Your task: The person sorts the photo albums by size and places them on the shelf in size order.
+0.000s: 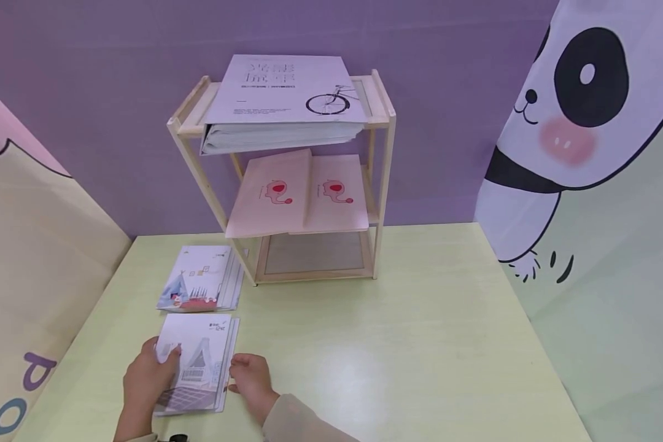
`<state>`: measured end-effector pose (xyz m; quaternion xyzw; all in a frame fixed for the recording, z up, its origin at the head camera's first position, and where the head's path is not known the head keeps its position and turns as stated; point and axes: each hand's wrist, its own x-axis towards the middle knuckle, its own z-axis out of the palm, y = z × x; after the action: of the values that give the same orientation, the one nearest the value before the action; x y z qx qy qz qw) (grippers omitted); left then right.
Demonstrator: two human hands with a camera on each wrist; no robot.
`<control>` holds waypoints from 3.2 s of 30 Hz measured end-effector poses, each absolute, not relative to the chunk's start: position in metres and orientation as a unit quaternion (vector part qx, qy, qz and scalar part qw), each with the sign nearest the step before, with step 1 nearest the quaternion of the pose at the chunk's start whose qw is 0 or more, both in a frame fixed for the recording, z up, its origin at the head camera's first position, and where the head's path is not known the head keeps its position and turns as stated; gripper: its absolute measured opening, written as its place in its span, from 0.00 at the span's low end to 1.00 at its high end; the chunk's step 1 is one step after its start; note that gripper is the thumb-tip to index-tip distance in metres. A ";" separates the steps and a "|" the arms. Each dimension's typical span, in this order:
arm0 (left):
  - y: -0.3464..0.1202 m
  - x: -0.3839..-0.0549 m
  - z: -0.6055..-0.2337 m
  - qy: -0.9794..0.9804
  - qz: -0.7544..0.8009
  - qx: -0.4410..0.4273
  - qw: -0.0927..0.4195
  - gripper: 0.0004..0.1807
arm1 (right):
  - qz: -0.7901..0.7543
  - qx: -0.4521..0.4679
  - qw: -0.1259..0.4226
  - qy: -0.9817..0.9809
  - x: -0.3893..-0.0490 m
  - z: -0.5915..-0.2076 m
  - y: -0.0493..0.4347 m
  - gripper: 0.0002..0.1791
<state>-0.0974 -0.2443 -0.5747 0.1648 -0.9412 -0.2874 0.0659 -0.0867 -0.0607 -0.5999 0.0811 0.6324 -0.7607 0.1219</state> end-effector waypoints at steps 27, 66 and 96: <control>-0.234 -0.094 -0.566 -0.939 -0.282 0.184 0.067 0.33 | -0.791 0.073 0.159 0.586 -0.091 -0.602 -0.061 0.17; -0.201 -0.092 -0.553 -0.939 -0.314 0.126 0.059 0.30 | -0.818 0.065 0.145 0.553 -0.096 -0.608 -0.017 0.16; -0.169 -0.105 -0.544 -0.894 -0.440 0.078 0.022 0.27 | -0.795 0.042 0.142 0.589 -0.119 -0.594 0.042 0.17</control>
<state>-0.1045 -0.1692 -0.5444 0.0776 -0.8942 -0.4403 0.0222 -0.1186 0.0423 -0.5940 0.0421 0.5889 -0.7945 0.1419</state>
